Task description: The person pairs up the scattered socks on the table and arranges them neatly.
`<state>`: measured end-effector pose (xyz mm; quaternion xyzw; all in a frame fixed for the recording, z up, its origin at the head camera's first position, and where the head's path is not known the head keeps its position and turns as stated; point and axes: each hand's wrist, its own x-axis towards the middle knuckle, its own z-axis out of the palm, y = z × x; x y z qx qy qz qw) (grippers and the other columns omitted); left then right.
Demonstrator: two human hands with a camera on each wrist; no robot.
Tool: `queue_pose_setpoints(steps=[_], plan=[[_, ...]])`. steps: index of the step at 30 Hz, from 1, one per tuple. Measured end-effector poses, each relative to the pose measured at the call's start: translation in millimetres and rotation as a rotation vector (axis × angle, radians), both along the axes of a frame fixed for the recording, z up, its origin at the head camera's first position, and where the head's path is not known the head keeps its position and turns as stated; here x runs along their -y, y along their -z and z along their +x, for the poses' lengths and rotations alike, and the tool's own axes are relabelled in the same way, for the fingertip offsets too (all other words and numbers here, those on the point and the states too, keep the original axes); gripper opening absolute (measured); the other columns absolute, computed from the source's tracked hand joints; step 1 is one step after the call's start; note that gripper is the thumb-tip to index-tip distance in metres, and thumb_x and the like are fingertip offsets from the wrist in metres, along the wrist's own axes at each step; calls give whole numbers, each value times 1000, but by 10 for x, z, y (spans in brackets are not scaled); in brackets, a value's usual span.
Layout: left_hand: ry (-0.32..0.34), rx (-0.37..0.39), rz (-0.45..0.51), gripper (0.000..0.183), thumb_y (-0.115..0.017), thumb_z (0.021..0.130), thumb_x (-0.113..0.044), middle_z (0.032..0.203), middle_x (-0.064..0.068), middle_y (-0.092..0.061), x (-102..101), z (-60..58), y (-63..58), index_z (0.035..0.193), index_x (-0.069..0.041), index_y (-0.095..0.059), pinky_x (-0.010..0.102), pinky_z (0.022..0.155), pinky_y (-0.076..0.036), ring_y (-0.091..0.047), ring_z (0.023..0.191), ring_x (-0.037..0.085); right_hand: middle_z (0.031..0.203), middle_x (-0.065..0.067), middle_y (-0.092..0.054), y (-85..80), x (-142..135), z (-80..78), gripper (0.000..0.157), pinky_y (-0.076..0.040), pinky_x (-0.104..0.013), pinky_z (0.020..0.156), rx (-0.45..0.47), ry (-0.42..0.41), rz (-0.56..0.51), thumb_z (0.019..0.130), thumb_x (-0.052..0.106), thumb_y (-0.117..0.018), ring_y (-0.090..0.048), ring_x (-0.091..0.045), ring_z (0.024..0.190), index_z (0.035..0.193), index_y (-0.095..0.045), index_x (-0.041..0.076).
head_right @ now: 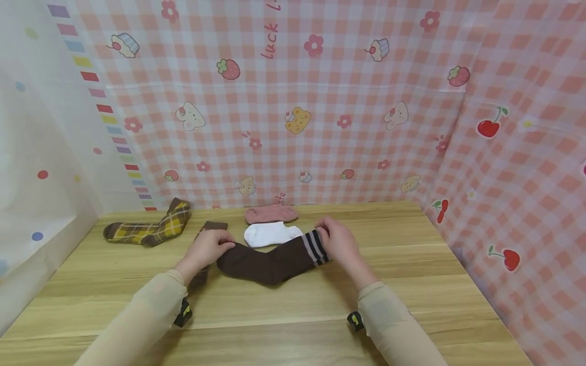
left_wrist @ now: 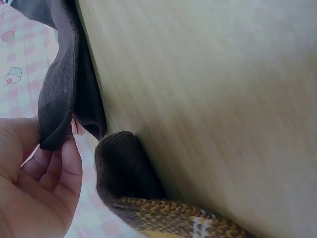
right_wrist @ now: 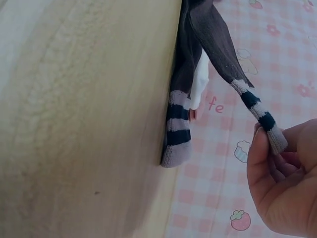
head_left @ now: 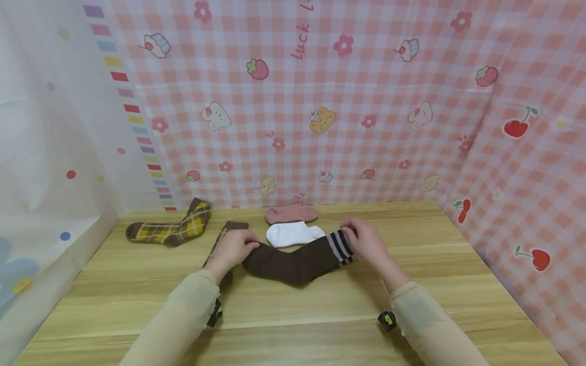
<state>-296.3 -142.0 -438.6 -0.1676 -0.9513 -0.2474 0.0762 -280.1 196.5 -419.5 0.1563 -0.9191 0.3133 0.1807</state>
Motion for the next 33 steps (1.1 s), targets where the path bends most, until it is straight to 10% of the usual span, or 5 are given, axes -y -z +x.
queue_pose_setpoints(steps=[33], plan=[[-62, 77, -198, 5, -75, 89, -20, 87, 0, -71, -79, -46, 9, 86, -16, -74, 42, 71, -54, -66, 79, 21, 89, -9, -68, 256, -108, -289, 7, -51, -46, 80, 287, 63, 214, 96, 9, -61, -63, -26, 84, 94, -67, 5]])
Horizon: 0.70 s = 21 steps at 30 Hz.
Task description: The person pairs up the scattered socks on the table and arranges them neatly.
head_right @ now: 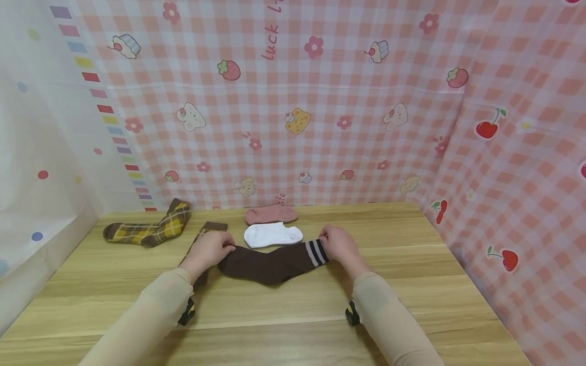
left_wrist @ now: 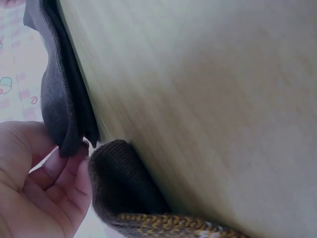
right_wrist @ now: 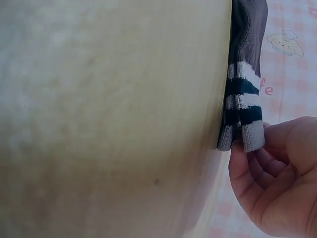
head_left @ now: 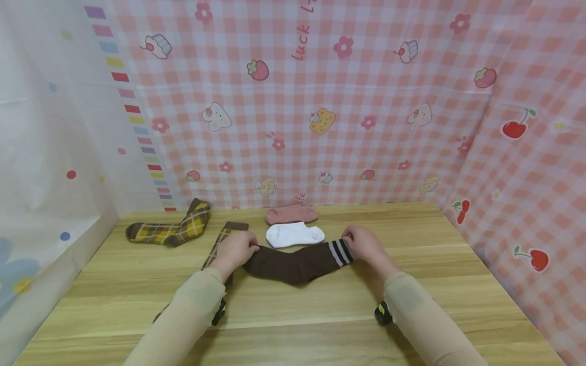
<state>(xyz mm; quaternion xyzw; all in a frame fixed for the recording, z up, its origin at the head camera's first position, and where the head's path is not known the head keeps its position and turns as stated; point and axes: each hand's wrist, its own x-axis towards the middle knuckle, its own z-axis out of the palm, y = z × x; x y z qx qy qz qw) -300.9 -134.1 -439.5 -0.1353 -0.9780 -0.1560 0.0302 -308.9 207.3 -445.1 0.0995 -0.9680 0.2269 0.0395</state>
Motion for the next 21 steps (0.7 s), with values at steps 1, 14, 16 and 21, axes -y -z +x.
queue_pose_setpoints(steps=[1, 14, 16, 21], plan=[[-4, 0, -7, 5, -75, 89, -20, 88, 0, -71, 2, -1, 3, 87, -16, -74, 42, 71, -54, -66, 79, 21, 90, -9, -68, -1, 0, -2, 7, -51, -46, 81, 4, -1, 4, 96, 9, -61, -63, -26, 84, 95, -67, 5], [-8, -113, 10, 14, -73, 90, -15, 96, 10, -68, 50, 95, -104, 101, -7, -74, 47, 77, -54, -65, 88, 29, 98, -15, -68, -109, -34, 60, 14, -50, -47, 85, -75, -19, -13, 94, 5, -61, -63, -30, 92, 105, -66, -2], [14, -137, 11, 15, -73, 90, -16, 99, 11, -68, 51, 139, -137, 102, -7, -73, 47, 79, -54, -65, 90, 30, 98, -15, -68, -144, -39, 93, 14, -51, -48, 85, -83, -37, -14, 94, 5, -61, -64, -31, 93, 105, -66, -1], [128, -175, 27, 19, -73, 90, -17, 100, 12, -68, -12, 310, -205, 104, -4, -72, 46, 81, -54, -66, 92, 30, 97, -14, -68, -215, -18, 188, 14, -52, -47, 84, -98, -115, 3, 92, 5, -64, -64, -30, 92, 105, -67, -1]])
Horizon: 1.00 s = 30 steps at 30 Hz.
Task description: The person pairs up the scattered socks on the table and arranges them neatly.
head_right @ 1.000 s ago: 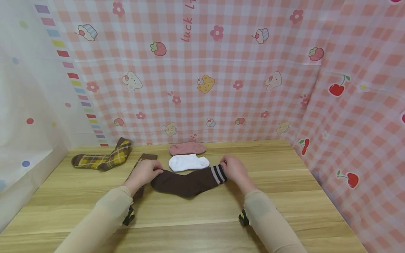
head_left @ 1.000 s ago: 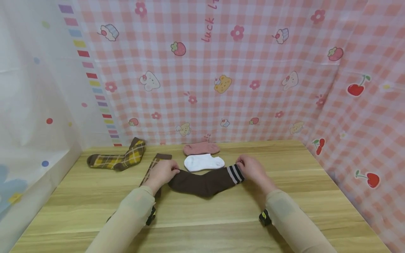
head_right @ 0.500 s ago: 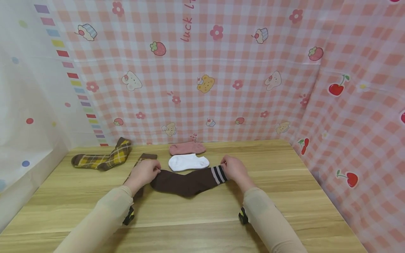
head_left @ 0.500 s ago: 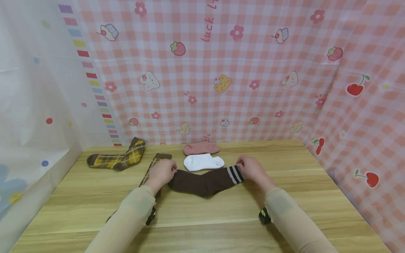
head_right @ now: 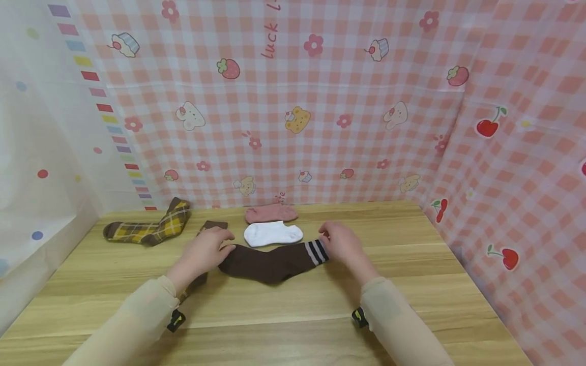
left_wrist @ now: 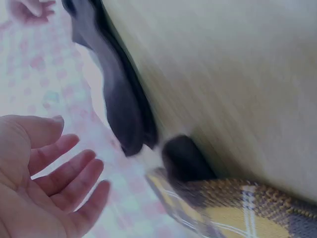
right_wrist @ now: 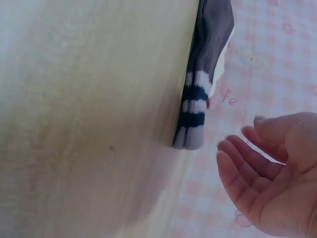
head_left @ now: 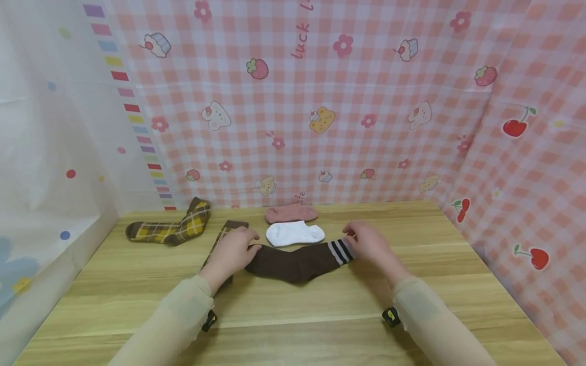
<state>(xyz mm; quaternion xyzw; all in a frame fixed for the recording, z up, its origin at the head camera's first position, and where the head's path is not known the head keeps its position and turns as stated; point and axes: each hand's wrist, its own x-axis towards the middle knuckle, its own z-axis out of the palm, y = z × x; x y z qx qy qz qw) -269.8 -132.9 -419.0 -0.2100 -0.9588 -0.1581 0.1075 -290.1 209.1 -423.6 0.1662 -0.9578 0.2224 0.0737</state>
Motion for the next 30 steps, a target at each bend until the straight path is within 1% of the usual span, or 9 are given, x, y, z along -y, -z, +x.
queue_pose_setpoints(steps=[5, 9, 12, 14, 16, 22, 24, 27, 30], plan=[[184, -32, 21, 18, -74, 89, -12, 97, 11, -68, -125, 199, -16, 103, -1, -71, 44, 83, -52, -64, 92, 28, 93, -11, -68, -30, 75, 103, 14, -53, -45, 80, -13, -104, 38, 92, 8, -67, -64, -26, 88, 104, -68, -1], [322, -42, -23, 22, -72, 90, -10, 104, 12, -68, -215, 340, 13, 109, 0, -71, 43, 89, -51, -64, 99, 28, 85, -5, -65, -9, 135, 194, 14, -51, -41, 72, -45, -194, 70, 91, 9, -69, -60, -20, 77, 102, -69, 0], [393, -28, -65, 26, -72, 90, -11, 109, 13, -68, -267, 409, 50, 113, -1, -71, 44, 93, -49, -63, 103, 29, 87, -6, -67, 20, 173, 258, 17, -52, -42, 74, -86, -251, 108, 90, 10, -71, -62, -23, 80, 104, -69, 0], [416, -5, -92, 28, -72, 90, -13, 113, 13, -67, -298, 439, 76, 116, -3, -71, 45, 92, -50, -61, 107, 30, 91, -9, -67, 39, 199, 296, 20, -52, -43, 78, -90, -279, 129, 90, 11, -71, -64, -26, 85, 106, -69, 0], [424, 24, -115, 30, -72, 91, -16, 118, 14, -65, -331, 454, 102, 119, -5, -70, 48, 91, -50, -59, 110, 32, 97, -11, -69, 54, 227, 328, 22, -52, -44, 83, -95, -305, 160, 90, 13, -72, -64, -29, 92, 108, -69, 0], [418, 105, -187, 36, -69, 93, -22, 130, 15, -59, -393, 458, 174, 127, -10, -67, 54, 89, -50, -54, 119, 34, 108, -15, -68, 67, 311, 405, 25, -50, -46, 90, -19, -338, 194, 92, 13, -70, -63, -33, 103, 113, -69, 0], [417, 115, -212, 39, -70, 93, -24, 132, 14, -58, -404, 454, 195, 130, -11, -65, 54, 90, -50, -52, 121, 33, 109, -16, -67, 65, 330, 423, 26, -50, -47, 91, -1, -344, 199, 92, 13, -70, -62, -34, 104, 114, -69, 0], [417, 116, -247, 41, -70, 93, -27, 132, 12, -57, -414, 449, 214, 131, -13, -65, 52, 90, -50, -52, 120, 32, 107, -15, -66, 67, 350, 438, 28, -50, -47, 88, 6, -354, 231, 91, 14, -71, -62, -34, 100, 117, -69, 3], [421, 104, -263, 41, -71, 92, -29, 128, 10, -58, -416, 445, 223, 129, -14, -66, 50, 87, -51, -53, 116, 30, 102, -14, -64, 73, 367, 443, 28, -50, -46, 84, -14, -375, 281, 91, 17, -72, -61, -32, 95, 118, -70, 7]])
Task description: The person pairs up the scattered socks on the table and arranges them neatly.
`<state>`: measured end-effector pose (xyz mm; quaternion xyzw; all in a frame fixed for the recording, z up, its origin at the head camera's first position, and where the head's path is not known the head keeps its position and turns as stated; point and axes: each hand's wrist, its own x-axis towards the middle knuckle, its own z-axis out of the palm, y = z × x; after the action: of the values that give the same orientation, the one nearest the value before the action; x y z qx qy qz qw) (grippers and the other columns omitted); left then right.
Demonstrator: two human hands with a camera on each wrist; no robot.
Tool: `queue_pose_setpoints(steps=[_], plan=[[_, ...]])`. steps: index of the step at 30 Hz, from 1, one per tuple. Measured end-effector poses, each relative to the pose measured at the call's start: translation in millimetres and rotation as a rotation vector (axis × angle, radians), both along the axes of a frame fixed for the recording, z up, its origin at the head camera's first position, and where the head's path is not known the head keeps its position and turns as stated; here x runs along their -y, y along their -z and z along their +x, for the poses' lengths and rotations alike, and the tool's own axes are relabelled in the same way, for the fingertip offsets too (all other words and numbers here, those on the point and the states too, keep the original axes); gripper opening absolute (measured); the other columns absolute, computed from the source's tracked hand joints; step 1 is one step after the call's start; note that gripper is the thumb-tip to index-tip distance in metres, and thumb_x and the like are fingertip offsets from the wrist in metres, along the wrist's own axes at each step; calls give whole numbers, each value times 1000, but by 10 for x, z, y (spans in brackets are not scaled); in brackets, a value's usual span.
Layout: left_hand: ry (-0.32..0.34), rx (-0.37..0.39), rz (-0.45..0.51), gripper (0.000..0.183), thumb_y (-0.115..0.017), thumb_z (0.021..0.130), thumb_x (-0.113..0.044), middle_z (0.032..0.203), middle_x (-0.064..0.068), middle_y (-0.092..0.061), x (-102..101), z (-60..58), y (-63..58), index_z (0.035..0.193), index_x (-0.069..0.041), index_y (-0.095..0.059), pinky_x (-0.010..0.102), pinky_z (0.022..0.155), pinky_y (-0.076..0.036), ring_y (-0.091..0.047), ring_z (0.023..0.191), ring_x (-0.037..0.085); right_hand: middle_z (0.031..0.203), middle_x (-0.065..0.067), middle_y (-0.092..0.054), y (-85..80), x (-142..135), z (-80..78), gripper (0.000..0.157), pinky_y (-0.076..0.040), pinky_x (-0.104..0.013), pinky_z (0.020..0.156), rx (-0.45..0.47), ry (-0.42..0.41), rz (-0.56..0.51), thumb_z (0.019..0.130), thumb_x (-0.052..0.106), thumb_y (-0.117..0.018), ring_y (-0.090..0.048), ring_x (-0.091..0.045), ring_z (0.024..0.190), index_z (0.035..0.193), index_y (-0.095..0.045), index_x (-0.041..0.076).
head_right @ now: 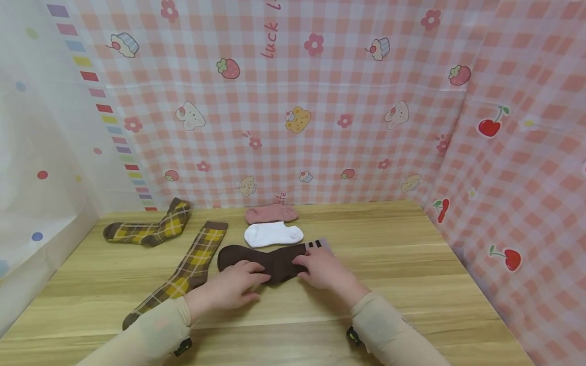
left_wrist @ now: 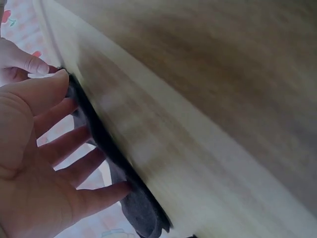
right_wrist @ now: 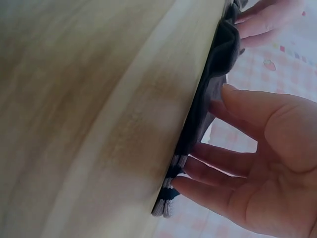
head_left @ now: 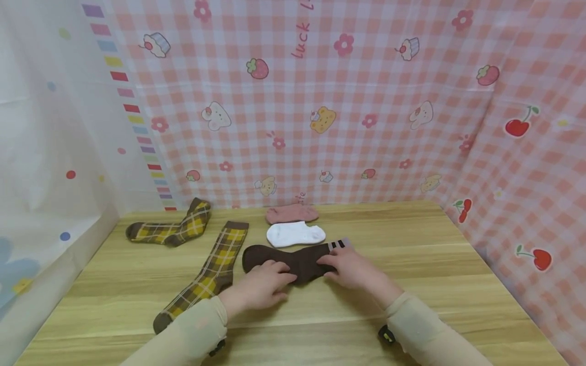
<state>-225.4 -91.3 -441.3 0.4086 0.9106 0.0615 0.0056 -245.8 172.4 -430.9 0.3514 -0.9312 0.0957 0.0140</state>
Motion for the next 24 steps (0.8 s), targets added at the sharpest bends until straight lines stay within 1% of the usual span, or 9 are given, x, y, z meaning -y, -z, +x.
queue_pose_setpoints(steps=[3, 7, 12, 15, 21, 24], plan=[[4, -10, -5, 37, -72, 91, -31, 122, 6, -58, 6, -7, 13, 126, -17, -67, 48, 84, -51, -53, 112, 28, 99, -13, -62, 6, 11, -4, 27, -49, -45, 82, -30, -24, 21, 89, 18, -73, -59, -31, 91, 116, -71, 10], [16, -3, -1, 35, -72, 91, -33, 119, 3, -57, 25, -32, 21, 123, -20, -68, 45, 82, -51, -52, 110, 25, 100, -14, -61, 20, -14, -31, 25, -48, -44, 83, -45, -53, -4, 88, 15, -74, -58, -31, 92, 112, -71, 10], [61, 17, 18, 34, -73, 91, -32, 122, 5, -58, 93, -50, 1, 123, -21, -69, 44, 85, -52, -53, 112, 26, 108, -16, -60, 37, -69, -71, 24, -49, -47, 87, -15, -65, -28, 89, 14, -73, -58, -33, 99, 113, -72, 13], [89, 9, 17, 34, -73, 91, -31, 125, 7, -58, 125, -57, -3, 124, -22, -70, 44, 87, -52, -53, 113, 27, 111, -17, -60, 22, -85, -72, 24, -49, -49, 89, 5, -67, -37, 90, 14, -73, -58, -34, 102, 114, -72, 13], [110, 10, 1, 35, -72, 92, -31, 132, 10, -57, 173, -68, 2, 126, -23, -70, 44, 93, -50, -53, 118, 29, 118, -22, -61, 3, -91, -77, 24, -47, -52, 94, 44, -78, -45, 91, 14, -71, -57, -38, 109, 115, -72, 11], [126, 15, 0, 35, -71, 92, -29, 134, 12, -57, 194, -59, -15, 126, -21, -70, 45, 97, -48, -53, 121, 30, 120, -23, -60, 0, -97, -77, 24, -46, -53, 96, 66, -72, -57, 92, 15, -71, -57, -40, 111, 115, -72, 10]])
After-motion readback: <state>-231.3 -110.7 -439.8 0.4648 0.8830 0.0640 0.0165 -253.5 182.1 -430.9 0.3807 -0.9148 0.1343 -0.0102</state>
